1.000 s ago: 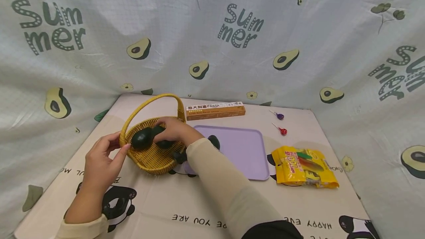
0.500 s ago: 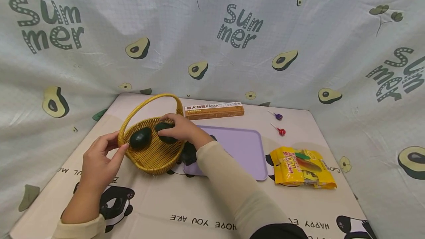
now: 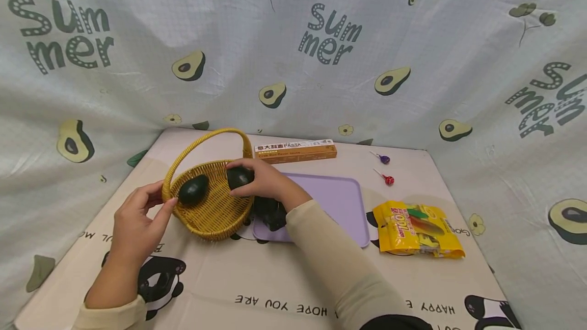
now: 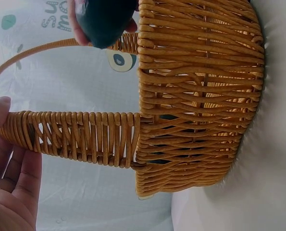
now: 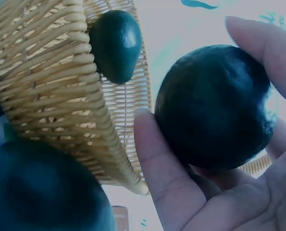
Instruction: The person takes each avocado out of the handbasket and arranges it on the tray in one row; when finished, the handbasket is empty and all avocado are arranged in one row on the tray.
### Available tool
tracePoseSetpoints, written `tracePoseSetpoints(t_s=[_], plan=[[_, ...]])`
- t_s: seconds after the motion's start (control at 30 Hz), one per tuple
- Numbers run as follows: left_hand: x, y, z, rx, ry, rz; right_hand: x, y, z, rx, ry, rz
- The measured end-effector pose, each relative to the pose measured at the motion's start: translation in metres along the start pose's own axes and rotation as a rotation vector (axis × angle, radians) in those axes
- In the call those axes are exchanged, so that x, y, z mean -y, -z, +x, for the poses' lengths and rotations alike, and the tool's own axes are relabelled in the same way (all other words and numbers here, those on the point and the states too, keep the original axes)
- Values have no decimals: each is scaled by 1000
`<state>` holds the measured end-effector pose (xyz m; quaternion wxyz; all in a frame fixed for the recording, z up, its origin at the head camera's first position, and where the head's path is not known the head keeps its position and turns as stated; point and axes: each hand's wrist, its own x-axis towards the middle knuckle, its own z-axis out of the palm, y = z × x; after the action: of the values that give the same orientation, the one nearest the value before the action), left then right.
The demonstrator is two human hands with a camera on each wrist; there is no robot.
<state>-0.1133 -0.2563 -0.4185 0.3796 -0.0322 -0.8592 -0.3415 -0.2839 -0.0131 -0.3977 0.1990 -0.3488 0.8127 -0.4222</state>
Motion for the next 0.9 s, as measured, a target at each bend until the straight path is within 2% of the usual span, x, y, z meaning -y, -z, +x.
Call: tracePoseSetpoints(t_s=[0.27,0.67,0.9], plan=[[0,0,0,3,2,4,-6,7,-17,-59,-62,37],[-2,1,-1,2,-2,5,-18,22,-41,-145,-51,36],[-4,1,-1,0,6,7,-20,32,-55,-223,-143,61]])
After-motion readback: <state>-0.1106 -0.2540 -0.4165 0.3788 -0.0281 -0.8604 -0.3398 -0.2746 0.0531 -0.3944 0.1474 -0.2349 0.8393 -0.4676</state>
